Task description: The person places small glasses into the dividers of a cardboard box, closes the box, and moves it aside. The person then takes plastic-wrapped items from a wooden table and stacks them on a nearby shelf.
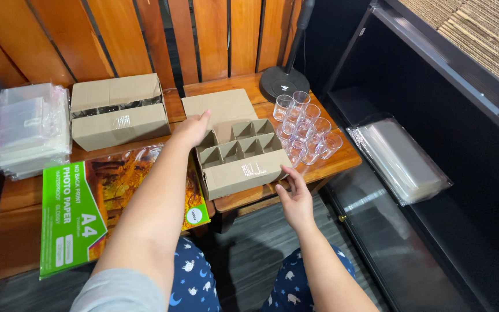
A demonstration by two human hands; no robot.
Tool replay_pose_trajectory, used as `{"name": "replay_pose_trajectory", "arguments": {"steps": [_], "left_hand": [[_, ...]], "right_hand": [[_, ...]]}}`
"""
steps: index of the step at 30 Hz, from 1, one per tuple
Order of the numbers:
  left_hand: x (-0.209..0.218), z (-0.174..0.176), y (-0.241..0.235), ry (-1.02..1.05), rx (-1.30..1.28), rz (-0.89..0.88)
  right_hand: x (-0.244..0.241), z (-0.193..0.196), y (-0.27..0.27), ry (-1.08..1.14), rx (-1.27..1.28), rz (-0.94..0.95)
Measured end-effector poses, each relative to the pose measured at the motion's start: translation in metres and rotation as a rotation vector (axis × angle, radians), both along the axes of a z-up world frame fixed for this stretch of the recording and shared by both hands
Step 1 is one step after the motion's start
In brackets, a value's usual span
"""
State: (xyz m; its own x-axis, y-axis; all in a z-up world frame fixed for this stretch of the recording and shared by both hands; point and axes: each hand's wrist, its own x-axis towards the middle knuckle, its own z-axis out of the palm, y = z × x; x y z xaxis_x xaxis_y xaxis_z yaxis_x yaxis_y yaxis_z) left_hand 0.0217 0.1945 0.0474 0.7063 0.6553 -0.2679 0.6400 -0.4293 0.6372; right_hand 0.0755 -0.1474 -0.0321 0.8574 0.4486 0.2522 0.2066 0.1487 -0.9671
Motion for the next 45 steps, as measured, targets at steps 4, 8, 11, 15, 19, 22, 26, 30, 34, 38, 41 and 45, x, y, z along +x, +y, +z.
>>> {"name": "replay_pose_trajectory", "arguments": {"steps": [4,8,11,15,19,22,26,30,34,38,41,45], "left_hand": [[-0.009,-0.029,0.002,-0.181,0.166,0.056],[-0.060,0.001,-0.053,-0.564,0.346,0.019],[-0.087,0.014,-0.082,-0.548,0.389,-0.084],[-0.096,0.029,-0.105,-0.349,0.382,-0.280],[-0.093,0.028,-0.107,-0.227,0.272,-0.336],[-0.089,0.019,-0.102,-0.164,0.264,-0.353],[-0.087,0.018,-0.096,-0.144,0.249,-0.383],[-0.084,0.010,-0.082,-0.305,0.047,-0.381],[-0.107,0.051,-0.092,-0.297,-0.255,-0.307],[-0.113,0.064,-0.096,-0.318,-0.320,-0.346],[-0.115,0.071,-0.103,-0.266,-0.208,-0.365],[-0.100,0.051,-0.098,-0.166,0.042,-0.450]], "right_hand": [[-0.007,0.027,-0.006,-0.012,-0.093,-0.007],[-0.003,0.063,-0.008,-0.498,-0.446,-0.224],[0.008,0.086,0.008,-0.767,-0.577,-0.169],[0.020,0.131,0.046,-0.893,-0.947,0.288],[0.024,0.138,0.079,-0.913,-1.179,0.473],[0.032,0.129,0.091,-0.854,-1.343,0.505],[0.027,0.139,0.092,-0.889,-1.340,0.455],[0.012,0.153,0.078,-0.893,-1.248,0.397],[-0.006,0.140,0.058,-0.973,-1.239,0.231],[-0.015,0.097,0.034,-1.184,-0.981,-0.064],[-0.029,0.080,0.018,-1.302,-0.758,-0.263],[-0.057,0.080,-0.003,-1.313,-0.690,-0.352]]}}
